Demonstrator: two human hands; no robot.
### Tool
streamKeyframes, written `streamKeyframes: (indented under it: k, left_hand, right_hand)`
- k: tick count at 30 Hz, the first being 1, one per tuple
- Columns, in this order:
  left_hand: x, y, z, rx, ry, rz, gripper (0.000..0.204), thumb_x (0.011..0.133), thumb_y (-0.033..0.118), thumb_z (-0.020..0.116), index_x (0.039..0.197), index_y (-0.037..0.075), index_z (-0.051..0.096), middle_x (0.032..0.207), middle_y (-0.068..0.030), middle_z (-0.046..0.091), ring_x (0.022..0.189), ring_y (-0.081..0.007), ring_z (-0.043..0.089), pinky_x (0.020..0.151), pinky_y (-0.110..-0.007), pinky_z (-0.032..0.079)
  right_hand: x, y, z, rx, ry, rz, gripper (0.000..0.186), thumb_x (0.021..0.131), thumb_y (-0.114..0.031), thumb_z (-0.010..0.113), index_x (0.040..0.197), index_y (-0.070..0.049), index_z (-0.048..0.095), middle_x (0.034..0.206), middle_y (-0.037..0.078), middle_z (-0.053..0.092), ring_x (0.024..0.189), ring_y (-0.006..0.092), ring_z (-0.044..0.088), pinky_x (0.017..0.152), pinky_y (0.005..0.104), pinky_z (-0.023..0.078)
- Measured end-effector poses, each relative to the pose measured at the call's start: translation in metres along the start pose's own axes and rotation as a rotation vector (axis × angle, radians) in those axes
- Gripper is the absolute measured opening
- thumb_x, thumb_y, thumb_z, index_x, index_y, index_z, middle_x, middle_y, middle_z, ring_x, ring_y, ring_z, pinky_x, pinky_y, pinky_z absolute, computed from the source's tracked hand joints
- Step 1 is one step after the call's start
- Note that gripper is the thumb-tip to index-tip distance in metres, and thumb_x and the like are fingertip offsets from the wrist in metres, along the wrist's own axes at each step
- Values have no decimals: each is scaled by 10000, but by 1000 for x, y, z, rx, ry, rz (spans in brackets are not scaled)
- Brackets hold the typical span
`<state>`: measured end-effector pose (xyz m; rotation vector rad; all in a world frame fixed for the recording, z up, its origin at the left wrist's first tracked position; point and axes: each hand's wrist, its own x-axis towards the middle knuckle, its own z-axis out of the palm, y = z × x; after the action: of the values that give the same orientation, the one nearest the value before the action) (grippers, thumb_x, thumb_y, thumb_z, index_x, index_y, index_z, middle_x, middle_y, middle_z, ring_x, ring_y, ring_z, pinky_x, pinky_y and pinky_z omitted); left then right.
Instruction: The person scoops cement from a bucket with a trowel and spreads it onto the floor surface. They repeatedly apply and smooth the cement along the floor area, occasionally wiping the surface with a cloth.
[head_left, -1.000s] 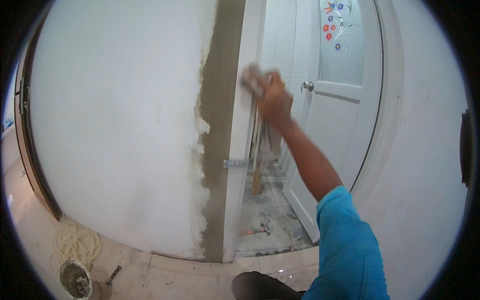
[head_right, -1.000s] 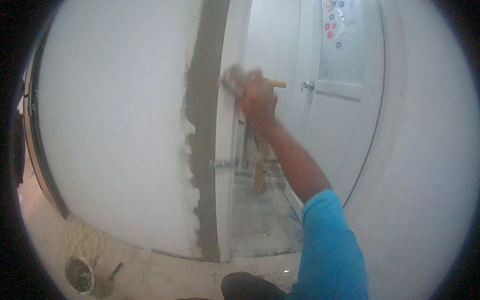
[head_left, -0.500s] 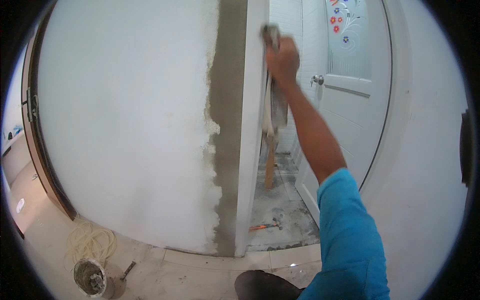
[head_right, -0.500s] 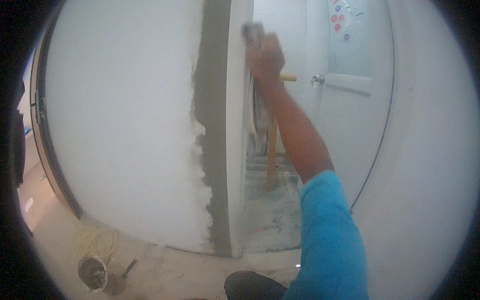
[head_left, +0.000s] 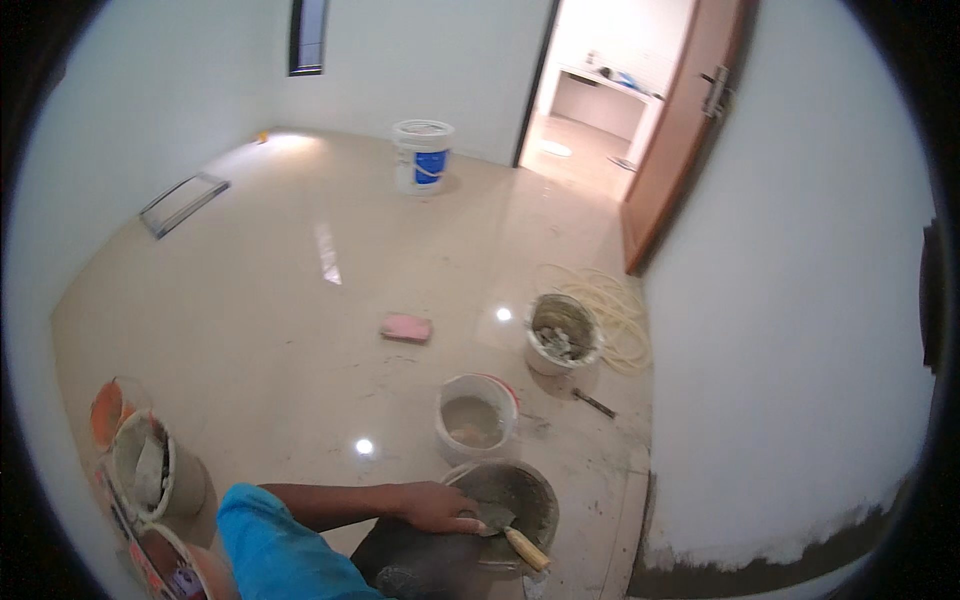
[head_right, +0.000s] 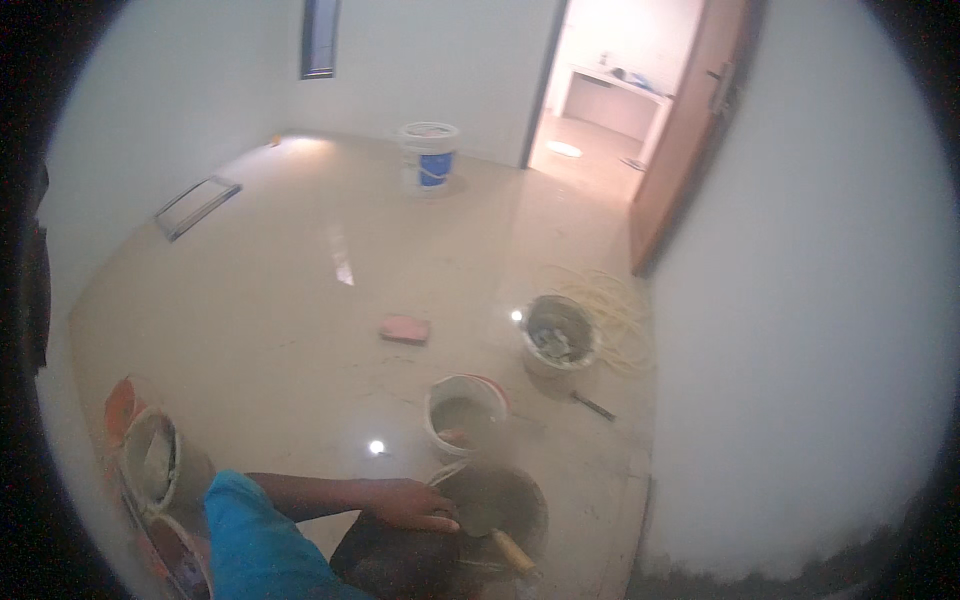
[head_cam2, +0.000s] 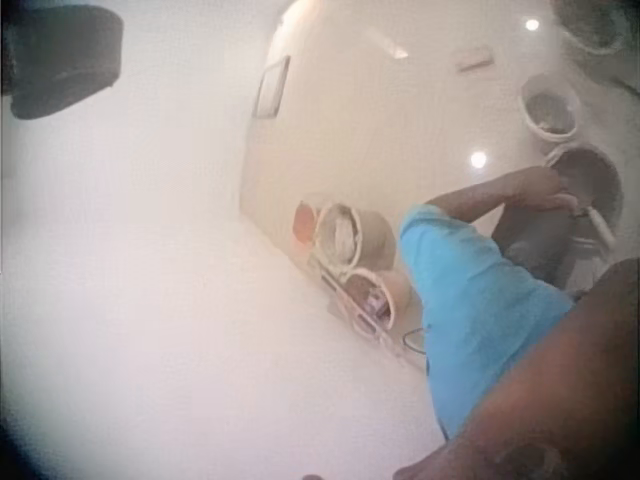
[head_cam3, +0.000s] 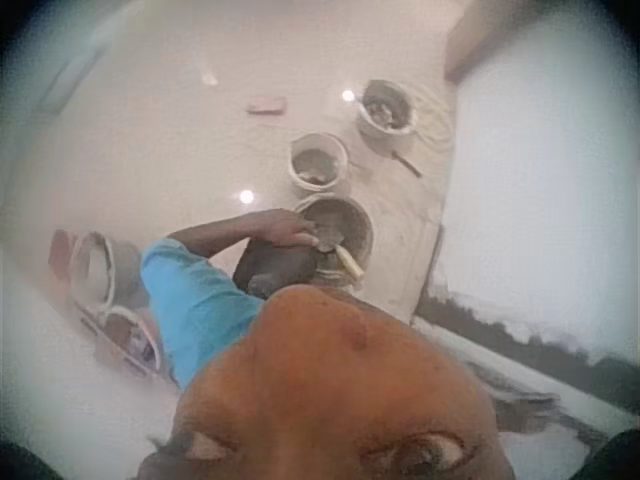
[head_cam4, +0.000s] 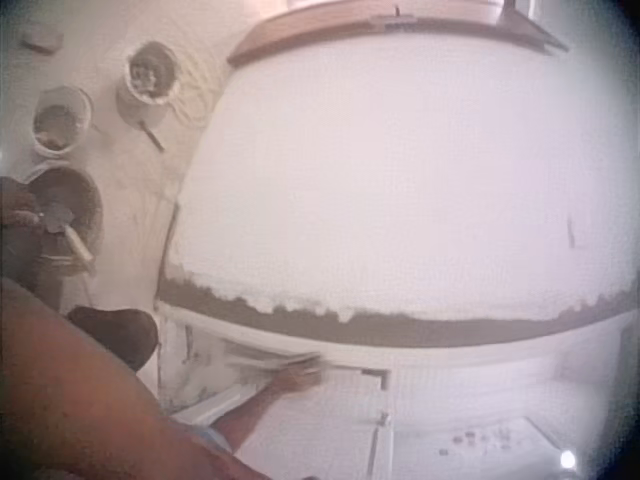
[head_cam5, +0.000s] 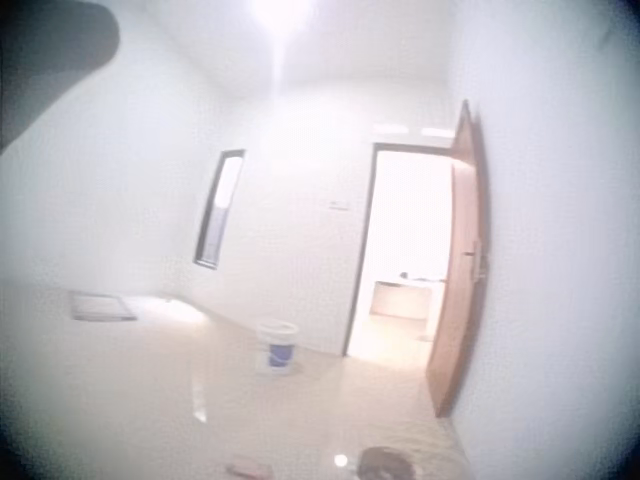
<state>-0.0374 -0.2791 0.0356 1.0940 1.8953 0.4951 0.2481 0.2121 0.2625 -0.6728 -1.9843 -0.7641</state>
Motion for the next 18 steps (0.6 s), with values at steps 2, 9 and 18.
streamKeyframes:
  k: [2, 9, 18]
  left_hand:
    - [-11, -4, 7, -114, 123, 105, 553, 1012, 501, 409, 1358, 86, 531, 1311, -190, 568, 1256, -348, 508, 1078, -452, 379]
    - [-26, -55, 35, -535, 349, 481, 355, 986, 267, 565, 1277, 73, 627, 1346, -121, 576, 1295, -276, 488, 1119, -420, 340]
    - [-67, -116, 53, -549, 897, -276, 507, 963, 478, 487, 914, 12, 680, 969, -103, 685, 926, -171, 625, 833, -326, 491]
  right_hand:
    - [-50, -45, 27, 147, -240, -19, 419, 942, -312, 562, 1232, -10, 568, 1092, 156, 657, 966, 328, 644, 846, 425, 506]
    - [-279, -99, 74, 240, -1238, 80, 398, 958, -250, 542, 1276, -10, 554, 1117, 171, 646, 989, 335, 632, 872, 400, 495]
    - [-316, -60, -16, 300, -1269, 143, 341, 916, -135, 615, 1238, -27, 579, 1120, 195, 635, 1021, 372, 597, 901, 423, 465]
